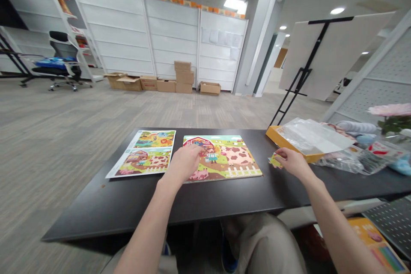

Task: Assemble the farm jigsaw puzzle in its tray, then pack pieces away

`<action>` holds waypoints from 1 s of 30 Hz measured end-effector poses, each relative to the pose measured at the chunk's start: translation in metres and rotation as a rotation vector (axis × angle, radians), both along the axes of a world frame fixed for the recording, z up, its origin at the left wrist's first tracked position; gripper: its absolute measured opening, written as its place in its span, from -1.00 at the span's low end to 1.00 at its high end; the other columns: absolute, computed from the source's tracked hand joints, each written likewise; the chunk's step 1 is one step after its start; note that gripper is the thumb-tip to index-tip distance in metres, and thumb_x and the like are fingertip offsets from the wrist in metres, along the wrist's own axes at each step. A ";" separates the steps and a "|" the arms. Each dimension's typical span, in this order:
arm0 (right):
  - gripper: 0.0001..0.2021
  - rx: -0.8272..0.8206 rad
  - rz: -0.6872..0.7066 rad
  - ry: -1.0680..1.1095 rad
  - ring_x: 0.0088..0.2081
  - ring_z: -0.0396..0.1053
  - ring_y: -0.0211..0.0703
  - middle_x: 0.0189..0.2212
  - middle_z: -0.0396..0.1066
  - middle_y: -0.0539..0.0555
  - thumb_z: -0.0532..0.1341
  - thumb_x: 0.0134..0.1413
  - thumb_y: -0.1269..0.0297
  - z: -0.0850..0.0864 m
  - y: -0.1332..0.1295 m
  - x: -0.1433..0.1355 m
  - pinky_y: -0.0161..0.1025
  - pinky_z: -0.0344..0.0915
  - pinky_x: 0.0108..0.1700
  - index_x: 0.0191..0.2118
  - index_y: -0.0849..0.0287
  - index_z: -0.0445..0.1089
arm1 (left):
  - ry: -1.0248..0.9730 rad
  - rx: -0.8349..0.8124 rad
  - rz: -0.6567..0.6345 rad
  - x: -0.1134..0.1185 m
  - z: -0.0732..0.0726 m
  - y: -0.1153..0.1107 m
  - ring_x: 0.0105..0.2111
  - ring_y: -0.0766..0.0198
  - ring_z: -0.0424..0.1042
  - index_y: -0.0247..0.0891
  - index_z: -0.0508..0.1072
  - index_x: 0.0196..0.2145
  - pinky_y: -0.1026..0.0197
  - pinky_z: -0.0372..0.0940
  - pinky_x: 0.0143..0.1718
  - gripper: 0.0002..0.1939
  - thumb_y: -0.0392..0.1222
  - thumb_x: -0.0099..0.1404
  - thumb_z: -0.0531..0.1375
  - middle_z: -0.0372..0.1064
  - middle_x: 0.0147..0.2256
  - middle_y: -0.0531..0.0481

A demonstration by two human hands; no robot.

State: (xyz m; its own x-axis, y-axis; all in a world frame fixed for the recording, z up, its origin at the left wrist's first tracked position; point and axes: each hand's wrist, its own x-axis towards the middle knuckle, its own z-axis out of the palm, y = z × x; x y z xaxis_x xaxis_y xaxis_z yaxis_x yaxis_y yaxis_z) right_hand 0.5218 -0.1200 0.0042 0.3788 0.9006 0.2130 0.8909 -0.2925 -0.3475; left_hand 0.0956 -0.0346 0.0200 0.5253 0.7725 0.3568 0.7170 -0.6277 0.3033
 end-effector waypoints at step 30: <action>-0.64 -0.018 0.773 0.962 -0.34 0.43 -0.19 -0.36 0.51 0.06 0.39 -0.05 -0.02 0.004 0.112 -0.221 -0.19 0.38 -0.25 -0.28 0.19 0.47 | -0.553 -0.440 -0.080 -0.010 -0.027 0.025 -0.22 0.24 0.57 -0.24 0.49 -0.05 0.18 0.46 -0.10 -0.70 -0.35 0.25 0.17 0.56 -0.18 -0.06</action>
State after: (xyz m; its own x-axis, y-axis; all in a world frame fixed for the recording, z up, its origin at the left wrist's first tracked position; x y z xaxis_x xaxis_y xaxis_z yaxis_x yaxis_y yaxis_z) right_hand 0.3012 -0.0080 0.0085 -0.2584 0.9576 0.1271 0.2162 0.1855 -0.9586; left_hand 0.0859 -0.0096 -0.0074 0.4181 0.8729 0.2515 0.3420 -0.4078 0.8466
